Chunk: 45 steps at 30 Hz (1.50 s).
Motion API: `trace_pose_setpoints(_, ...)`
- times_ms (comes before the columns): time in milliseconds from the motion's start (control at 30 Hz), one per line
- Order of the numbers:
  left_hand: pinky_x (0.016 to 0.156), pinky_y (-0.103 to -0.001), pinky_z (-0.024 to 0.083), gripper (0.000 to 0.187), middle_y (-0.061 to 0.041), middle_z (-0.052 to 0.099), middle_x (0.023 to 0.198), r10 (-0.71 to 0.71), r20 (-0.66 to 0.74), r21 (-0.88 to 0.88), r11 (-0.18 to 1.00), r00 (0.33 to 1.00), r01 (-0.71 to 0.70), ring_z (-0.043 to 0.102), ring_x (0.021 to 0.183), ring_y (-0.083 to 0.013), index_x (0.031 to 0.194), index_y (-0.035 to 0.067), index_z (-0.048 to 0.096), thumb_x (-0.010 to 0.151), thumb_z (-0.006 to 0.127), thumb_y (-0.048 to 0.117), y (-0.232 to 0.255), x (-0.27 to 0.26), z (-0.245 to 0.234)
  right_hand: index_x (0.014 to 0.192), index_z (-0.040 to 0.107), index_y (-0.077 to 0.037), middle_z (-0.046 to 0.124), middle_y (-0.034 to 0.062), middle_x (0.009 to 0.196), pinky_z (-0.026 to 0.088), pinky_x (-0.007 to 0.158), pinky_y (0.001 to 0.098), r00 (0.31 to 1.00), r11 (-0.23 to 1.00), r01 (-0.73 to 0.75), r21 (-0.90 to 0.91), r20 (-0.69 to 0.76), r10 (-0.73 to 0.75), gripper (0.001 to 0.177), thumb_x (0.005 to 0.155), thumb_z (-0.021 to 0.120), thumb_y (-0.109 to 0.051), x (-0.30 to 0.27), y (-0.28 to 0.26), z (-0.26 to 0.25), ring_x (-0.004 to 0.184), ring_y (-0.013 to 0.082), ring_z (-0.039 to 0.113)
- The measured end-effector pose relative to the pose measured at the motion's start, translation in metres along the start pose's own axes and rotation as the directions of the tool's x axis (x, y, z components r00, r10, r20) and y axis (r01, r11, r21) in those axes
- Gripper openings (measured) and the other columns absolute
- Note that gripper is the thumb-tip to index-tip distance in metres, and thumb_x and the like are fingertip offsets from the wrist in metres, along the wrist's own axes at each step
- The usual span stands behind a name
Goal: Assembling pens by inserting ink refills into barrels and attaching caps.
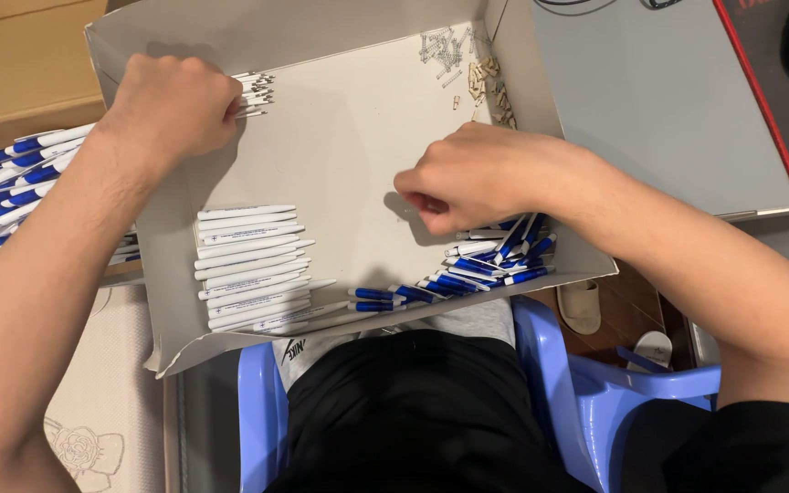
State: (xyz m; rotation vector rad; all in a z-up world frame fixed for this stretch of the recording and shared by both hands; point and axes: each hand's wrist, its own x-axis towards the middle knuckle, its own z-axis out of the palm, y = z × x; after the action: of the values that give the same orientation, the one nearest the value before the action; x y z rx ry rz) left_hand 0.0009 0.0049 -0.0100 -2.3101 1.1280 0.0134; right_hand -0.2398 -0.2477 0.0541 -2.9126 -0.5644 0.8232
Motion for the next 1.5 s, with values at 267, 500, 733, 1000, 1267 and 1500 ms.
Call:
trace_pose_setpoints(267,0.049,-0.037,0.044,0.012,0.007,0.068,0.076,0.020,-0.412,0.025,1.000,0.911,-0.011,0.068,0.062,-0.0260,0.095,0.029,0.068,0.094,0.059,0.035,-0.005,-0.017,-0.013,0.099,0.066,-0.014,0.072,0.0016,0.076,0.053,0.061,0.0462,0.967,0.993,-0.025,0.117,-0.247,0.054,0.009,0.098,0.060,-0.020,0.011,0.020,0.012,0.066,0.0277,0.067)
trace_pose_setpoints(500,0.044,-0.044,0.047,0.010,0.006,0.071,0.080,-0.014,-0.563,-0.264,0.951,0.827,-0.164,0.068,0.064,-0.0266,0.103,0.024,0.065,0.099,0.060,0.033,0.046,-0.071,-0.068,0.107,0.065,-0.014,0.072,-0.0023,0.092,0.052,0.063,0.0484,0.963,0.989,-0.081,0.125,-0.246,0.110,0.016,0.094,0.055,-0.014,0.010,0.018,0.011,0.080,0.0283,0.068)
trace_pose_setpoints(733,0.050,-0.047,0.047,0.008,0.009,0.071,0.084,0.026,-0.422,-0.522,0.811,0.906,-0.266,0.065,0.068,-0.0249,0.101,0.019,0.063,0.095,0.058,0.022,0.061,-0.080,-0.062,0.104,0.061,-0.007,0.070,0.0058,0.086,0.059,0.059,0.0507,0.954,0.981,-0.195,0.012,-0.231,0.192,0.017,0.100,0.045,-0.009,0.009,0.018,0.010,0.071,0.0285,0.068)
trace_pose_setpoints(1000,0.058,-0.048,0.049,0.014,0.008,0.072,0.086,0.088,-0.312,-0.569,0.780,0.946,-0.260,0.068,0.077,-0.0247,0.098,0.019,0.065,0.095,0.053,0.022,0.061,-0.079,-0.063,0.095,0.076,-0.015,0.075,0.0075,0.106,0.058,0.070,0.0528,0.775,0.801,-0.553,-0.232,0.211,0.596,0.047,0.098,0.042,-0.047,0.011,0.009,0.000,0.087,0.0359,0.074)
trace_pose_setpoints(1267,0.058,-0.048,0.050,0.014,0.008,0.073,0.084,0.126,-0.290,-0.560,0.781,0.949,-0.276,0.069,0.076,-0.0269,0.098,0.019,0.065,0.097,0.052,0.023,0.067,-0.077,-0.063,0.098,0.075,-0.022,0.076,0.0019,0.098,0.054,0.071,0.0421,0.841,0.876,-0.468,-0.116,0.247,0.482,0.024,0.088,0.053,-0.021,0.009,0.003,-0.001,0.090,0.0263,0.070)
trace_pose_setpoints(1500,0.053,-0.045,0.048,0.010,0.008,0.073,0.083,0.179,-0.418,-0.538,0.742,0.891,-0.402,0.067,0.067,-0.0253,0.100,0.019,0.064,0.099,0.055,0.023,0.068,-0.082,-0.069,0.097,0.066,-0.008,0.073,0.0032,0.076,0.054,0.062,0.0385,0.921,0.965,-0.006,0.261,-0.374,0.107,0.005,0.095,0.068,-0.012,0.000,0.009,-0.001,0.064,0.0195,0.068)
